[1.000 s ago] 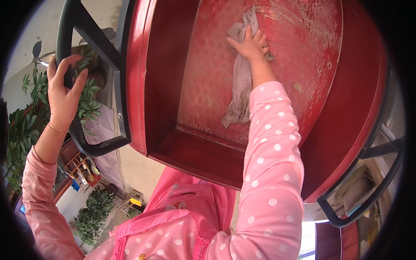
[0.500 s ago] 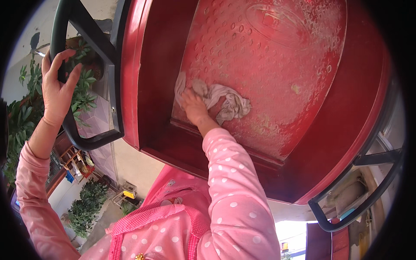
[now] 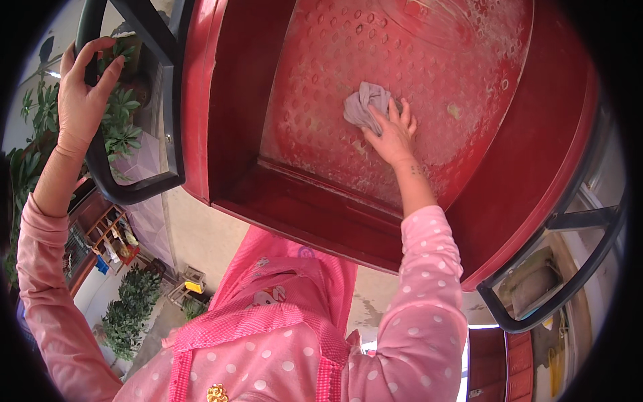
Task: The person wipes the interior of a red three-wheeled vehicle cargo bed with a cloth, then rinses the cloth in a green basin and pours the water onto a garden bed. The person refills the basin and wrings the cloth again.
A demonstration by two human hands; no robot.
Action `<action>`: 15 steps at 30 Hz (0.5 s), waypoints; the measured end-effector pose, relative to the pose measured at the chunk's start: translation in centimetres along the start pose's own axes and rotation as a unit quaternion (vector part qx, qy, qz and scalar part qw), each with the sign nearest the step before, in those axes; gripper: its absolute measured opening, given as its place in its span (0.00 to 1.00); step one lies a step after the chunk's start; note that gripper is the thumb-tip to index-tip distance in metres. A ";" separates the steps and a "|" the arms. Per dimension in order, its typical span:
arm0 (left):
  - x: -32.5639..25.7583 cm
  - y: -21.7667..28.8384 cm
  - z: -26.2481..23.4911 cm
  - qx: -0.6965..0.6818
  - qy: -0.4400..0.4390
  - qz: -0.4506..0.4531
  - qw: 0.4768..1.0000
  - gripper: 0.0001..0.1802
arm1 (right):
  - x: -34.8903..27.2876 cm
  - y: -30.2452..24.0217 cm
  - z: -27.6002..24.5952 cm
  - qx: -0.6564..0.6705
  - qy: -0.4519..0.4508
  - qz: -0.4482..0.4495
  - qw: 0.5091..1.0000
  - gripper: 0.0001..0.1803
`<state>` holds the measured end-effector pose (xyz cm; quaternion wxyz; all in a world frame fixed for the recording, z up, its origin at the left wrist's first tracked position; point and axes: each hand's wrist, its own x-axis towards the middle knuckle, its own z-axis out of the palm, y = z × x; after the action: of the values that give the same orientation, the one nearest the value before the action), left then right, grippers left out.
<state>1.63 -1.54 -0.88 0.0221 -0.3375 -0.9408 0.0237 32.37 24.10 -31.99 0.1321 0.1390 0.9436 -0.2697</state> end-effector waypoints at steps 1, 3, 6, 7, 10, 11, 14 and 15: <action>0.1 0.1 0.0 0.002 -0.001 0.001 1.000 0.16 | 0.0 -1.0 1.6 -0.003 -0.013 0.034 0.999 0.28; 0.1 0.0 0.0 0.009 -0.002 -0.001 1.000 0.16 | -0.5 -4.0 4.9 -0.007 -0.010 0.087 0.996 0.28; 0.3 -0.5 0.3 0.012 0.000 0.008 1.000 0.17 | -0.7 -8.5 8.7 0.049 0.010 0.096 0.994 0.26; 0.5 -0.5 0.5 0.006 0.001 0.013 1.000 0.17 | -0.7 -9.8 9.5 0.064 -0.001 0.066 0.996 0.25; 0.6 -0.9 0.5 0.021 -0.002 0.026 0.999 0.16 | -0.7 -12.7 11.4 0.048 -0.079 -0.090 0.992 0.20; 0.3 -1.4 0.4 0.029 -0.002 0.039 0.999 0.16 | -1.4 -13.1 11.7 0.009 -0.099 -0.137 0.986 0.19; 0.2 -2.0 0.8 0.029 -0.012 0.018 0.999 0.15 | -4.6 -7.9 10.6 -0.027 -0.105 -0.157 0.982 0.17; 0.1 -1.9 0.7 0.028 -0.004 0.017 0.999 0.15 | -5.6 -5.7 9.9 -0.036 -0.103 -0.157 0.982 0.16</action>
<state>0.27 -2.94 -1.49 0.0275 -0.3526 -0.9340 0.0514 37.37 12.95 -35.61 0.1892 -0.0441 0.9443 -0.2657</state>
